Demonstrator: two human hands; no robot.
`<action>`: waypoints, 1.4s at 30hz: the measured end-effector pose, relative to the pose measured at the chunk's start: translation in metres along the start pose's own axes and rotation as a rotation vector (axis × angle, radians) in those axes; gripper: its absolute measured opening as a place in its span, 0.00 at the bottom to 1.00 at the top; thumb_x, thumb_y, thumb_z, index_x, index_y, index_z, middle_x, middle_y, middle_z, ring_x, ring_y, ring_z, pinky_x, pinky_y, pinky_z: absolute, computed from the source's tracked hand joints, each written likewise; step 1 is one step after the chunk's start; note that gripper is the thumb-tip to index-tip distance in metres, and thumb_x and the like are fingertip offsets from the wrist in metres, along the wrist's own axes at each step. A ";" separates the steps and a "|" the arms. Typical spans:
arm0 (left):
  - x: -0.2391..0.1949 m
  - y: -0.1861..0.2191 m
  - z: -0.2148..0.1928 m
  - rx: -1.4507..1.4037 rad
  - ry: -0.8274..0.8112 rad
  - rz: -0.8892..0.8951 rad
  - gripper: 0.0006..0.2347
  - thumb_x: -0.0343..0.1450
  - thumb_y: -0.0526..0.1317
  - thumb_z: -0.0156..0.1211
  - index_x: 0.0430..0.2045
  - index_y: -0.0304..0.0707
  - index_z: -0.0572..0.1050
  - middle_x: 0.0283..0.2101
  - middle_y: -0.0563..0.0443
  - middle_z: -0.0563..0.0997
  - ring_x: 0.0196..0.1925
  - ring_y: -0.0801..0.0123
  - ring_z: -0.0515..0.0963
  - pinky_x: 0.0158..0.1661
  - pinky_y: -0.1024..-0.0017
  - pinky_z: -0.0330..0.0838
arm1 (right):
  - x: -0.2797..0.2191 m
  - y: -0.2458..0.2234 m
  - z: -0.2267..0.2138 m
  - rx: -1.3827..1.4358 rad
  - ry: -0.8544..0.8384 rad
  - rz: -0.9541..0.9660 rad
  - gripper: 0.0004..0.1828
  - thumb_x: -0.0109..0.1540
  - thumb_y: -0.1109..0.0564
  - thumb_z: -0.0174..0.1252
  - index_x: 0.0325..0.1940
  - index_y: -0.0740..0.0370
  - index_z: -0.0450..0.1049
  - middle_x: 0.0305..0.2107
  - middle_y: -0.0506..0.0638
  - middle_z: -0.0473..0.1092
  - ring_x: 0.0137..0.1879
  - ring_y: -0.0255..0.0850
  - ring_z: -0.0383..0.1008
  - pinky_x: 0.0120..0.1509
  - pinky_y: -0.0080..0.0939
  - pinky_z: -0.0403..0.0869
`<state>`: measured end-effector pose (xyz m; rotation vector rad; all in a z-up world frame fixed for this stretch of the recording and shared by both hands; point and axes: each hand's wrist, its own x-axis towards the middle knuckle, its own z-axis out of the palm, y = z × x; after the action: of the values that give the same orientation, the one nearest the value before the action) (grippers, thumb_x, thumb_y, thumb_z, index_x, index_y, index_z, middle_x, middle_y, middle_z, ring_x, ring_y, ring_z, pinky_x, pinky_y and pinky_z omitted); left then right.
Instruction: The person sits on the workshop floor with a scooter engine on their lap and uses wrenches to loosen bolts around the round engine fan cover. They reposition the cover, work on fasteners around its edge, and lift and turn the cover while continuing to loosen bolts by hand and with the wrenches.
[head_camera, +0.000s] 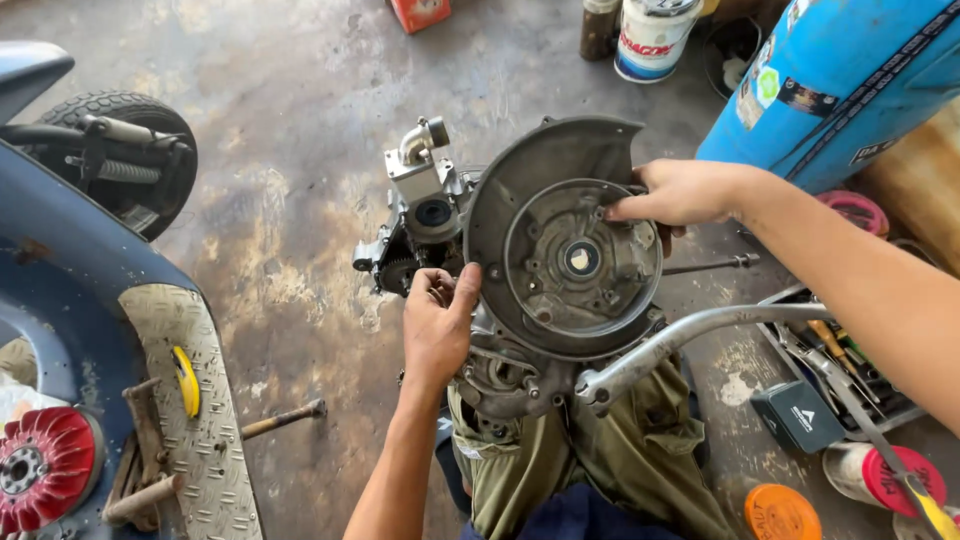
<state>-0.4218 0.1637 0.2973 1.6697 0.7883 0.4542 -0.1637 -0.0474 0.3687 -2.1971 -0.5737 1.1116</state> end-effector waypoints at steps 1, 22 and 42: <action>-0.002 -0.003 0.001 0.001 0.002 -0.006 0.18 0.69 0.54 0.69 0.28 0.41 0.70 0.19 0.51 0.73 0.25 0.72 0.70 0.28 0.76 0.64 | 0.004 0.008 0.005 -0.001 -0.006 0.002 0.23 0.61 0.52 0.62 0.50 0.78 0.74 0.27 0.76 0.76 0.23 0.60 0.80 0.23 0.45 0.72; -0.007 0.005 0.008 0.126 -0.070 0.078 0.13 0.69 0.45 0.65 0.26 0.36 0.69 0.19 0.57 0.73 0.20 0.77 0.68 0.23 0.77 0.65 | -0.086 -0.007 0.124 -0.157 0.663 -1.000 0.17 0.55 0.70 0.61 0.47 0.69 0.70 0.42 0.59 0.70 0.47 0.50 0.70 0.57 0.47 0.71; -0.015 -0.014 -0.045 -0.044 -0.047 0.341 0.11 0.69 0.45 0.70 0.32 0.42 0.74 0.24 0.52 0.81 0.26 0.71 0.76 0.33 0.75 0.71 | -0.076 0.010 0.190 -0.339 0.270 -1.132 0.10 0.64 0.51 0.61 0.36 0.59 0.71 0.30 0.50 0.69 0.32 0.50 0.74 0.35 0.45 0.74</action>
<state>-0.4660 0.1861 0.2966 1.7722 0.4551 0.6608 -0.3618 -0.0405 0.3161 -1.7147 -1.6625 0.1146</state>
